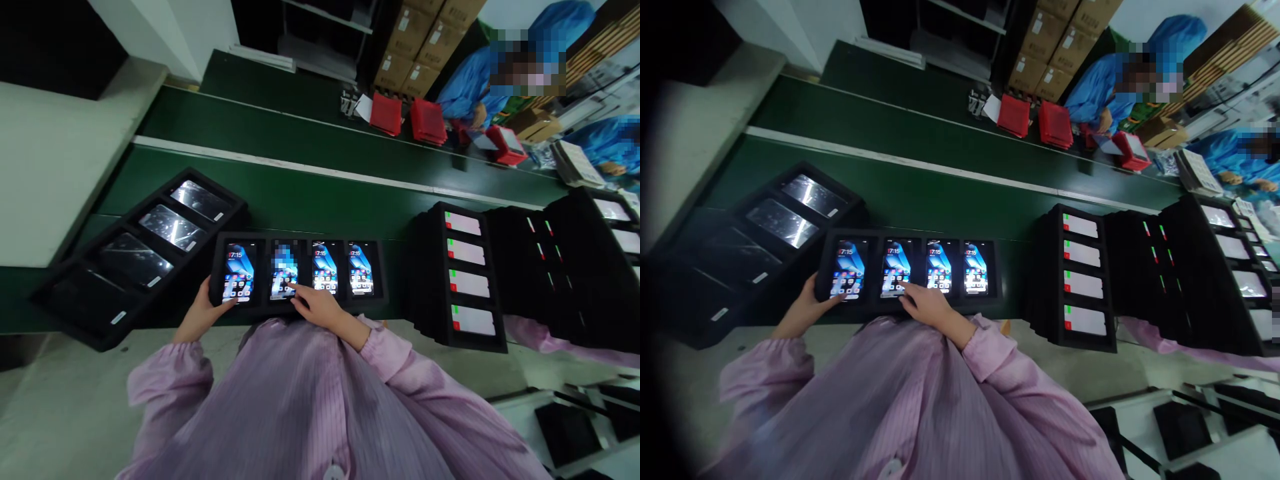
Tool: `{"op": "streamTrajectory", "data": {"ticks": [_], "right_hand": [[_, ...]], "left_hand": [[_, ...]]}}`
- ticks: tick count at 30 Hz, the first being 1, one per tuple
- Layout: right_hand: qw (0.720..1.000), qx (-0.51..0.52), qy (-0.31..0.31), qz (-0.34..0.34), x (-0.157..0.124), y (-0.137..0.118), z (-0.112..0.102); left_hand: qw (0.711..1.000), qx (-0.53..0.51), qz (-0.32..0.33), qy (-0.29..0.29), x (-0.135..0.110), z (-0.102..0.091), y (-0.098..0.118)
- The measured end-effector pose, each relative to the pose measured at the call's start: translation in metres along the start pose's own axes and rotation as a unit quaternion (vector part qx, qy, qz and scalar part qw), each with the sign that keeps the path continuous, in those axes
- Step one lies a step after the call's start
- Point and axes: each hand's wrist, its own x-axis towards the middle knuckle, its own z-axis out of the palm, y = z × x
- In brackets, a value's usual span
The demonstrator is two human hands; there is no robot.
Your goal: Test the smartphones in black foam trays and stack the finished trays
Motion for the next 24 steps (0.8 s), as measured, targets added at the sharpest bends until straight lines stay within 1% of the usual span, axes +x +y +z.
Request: {"op": "streamTrajectory", "data": {"ticks": [3, 7, 10, 12, 15, 18, 22, 24], "right_hand": [[1.0, 0.003, 0.006, -0.005, -0.001, 0.002, 0.002], [1.0, -0.001, 0.001, -0.016, 0.001, 0.003, 0.004], [0.999, -0.005, -0.003, -0.031, 0.001, 0.002, 0.005], [0.998, -0.021, -0.026, -0.047, 0.001, 0.001, 0.005], [0.995, -0.046, -0.059, -0.063, 0.003, 0.0, 0.006], [0.998, -0.044, -0.041, -0.036, 0.007, -0.001, 0.005], [0.999, -0.03, -0.006, 0.032, 0.012, -0.004, 0.001], [0.999, -0.019, -0.002, 0.044, 0.013, -0.004, 0.0]], "left_hand": [[0.999, 0.02, 0.0, 0.033, 0.004, 0.005, 0.005], [0.998, 0.014, 0.034, 0.043, 0.008, 0.009, 0.008], [0.998, 0.004, 0.045, 0.043, 0.006, 0.008, 0.008], [0.998, -0.006, 0.044, 0.035, 0.003, 0.006, 0.009], [1.0, -0.019, 0.015, 0.016, -0.003, 0.002, 0.01], [1.0, -0.026, -0.009, 0.009, -0.005, 0.0, 0.009], [0.998, -0.054, -0.014, 0.007, -0.002, 0.0, 0.003], [0.998, -0.065, -0.014, 0.008, 0.001, 0.001, -0.001]]}}
